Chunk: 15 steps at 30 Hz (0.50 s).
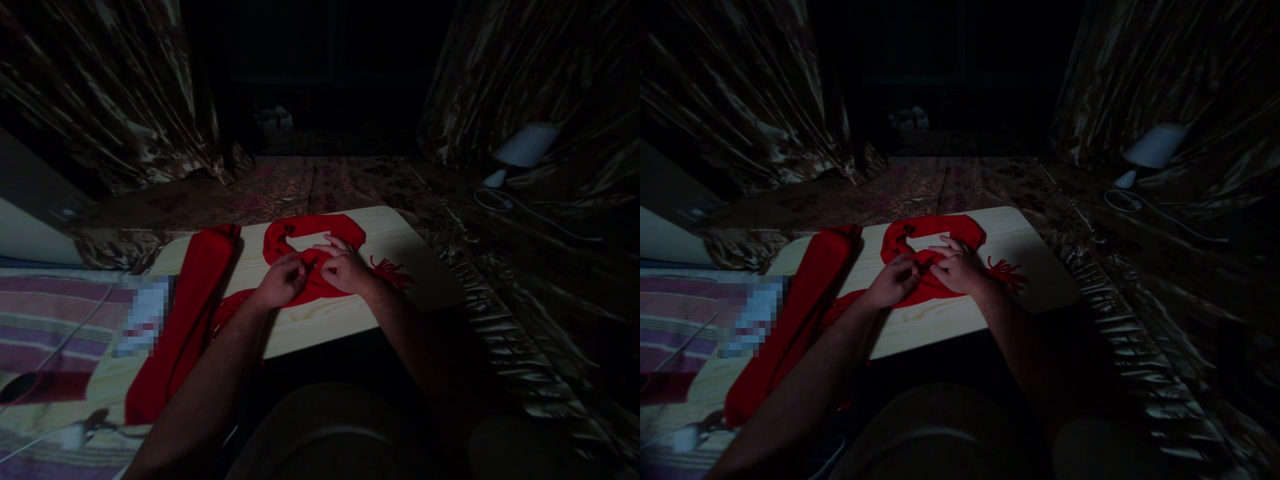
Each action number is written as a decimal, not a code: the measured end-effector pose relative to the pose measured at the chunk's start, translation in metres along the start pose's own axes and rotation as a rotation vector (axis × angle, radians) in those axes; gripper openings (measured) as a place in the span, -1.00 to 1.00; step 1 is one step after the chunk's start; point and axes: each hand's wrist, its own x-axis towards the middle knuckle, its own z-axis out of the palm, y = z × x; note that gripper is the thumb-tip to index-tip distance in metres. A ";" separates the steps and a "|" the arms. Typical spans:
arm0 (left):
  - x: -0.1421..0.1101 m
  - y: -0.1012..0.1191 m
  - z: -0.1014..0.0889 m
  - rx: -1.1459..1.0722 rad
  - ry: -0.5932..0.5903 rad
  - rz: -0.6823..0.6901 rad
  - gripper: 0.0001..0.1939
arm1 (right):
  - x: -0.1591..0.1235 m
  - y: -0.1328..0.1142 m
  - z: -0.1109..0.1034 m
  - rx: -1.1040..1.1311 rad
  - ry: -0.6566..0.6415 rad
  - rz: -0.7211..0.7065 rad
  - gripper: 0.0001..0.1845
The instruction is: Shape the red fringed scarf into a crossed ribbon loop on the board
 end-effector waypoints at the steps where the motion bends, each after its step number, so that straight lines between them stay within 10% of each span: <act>1: 0.000 0.000 0.000 0.010 0.004 -0.014 -0.84 | 0.000 0.000 0.000 0.004 -0.001 0.006 -0.75; 10: 0.001 0.002 0.003 0.089 0.018 -0.053 -0.76 | -0.001 -0.002 0.007 -0.052 0.047 0.101 -0.82; 15: 0.000 0.000 0.003 0.088 0.032 -0.100 -0.33 | -0.001 -0.001 0.007 -0.106 0.065 0.150 -0.50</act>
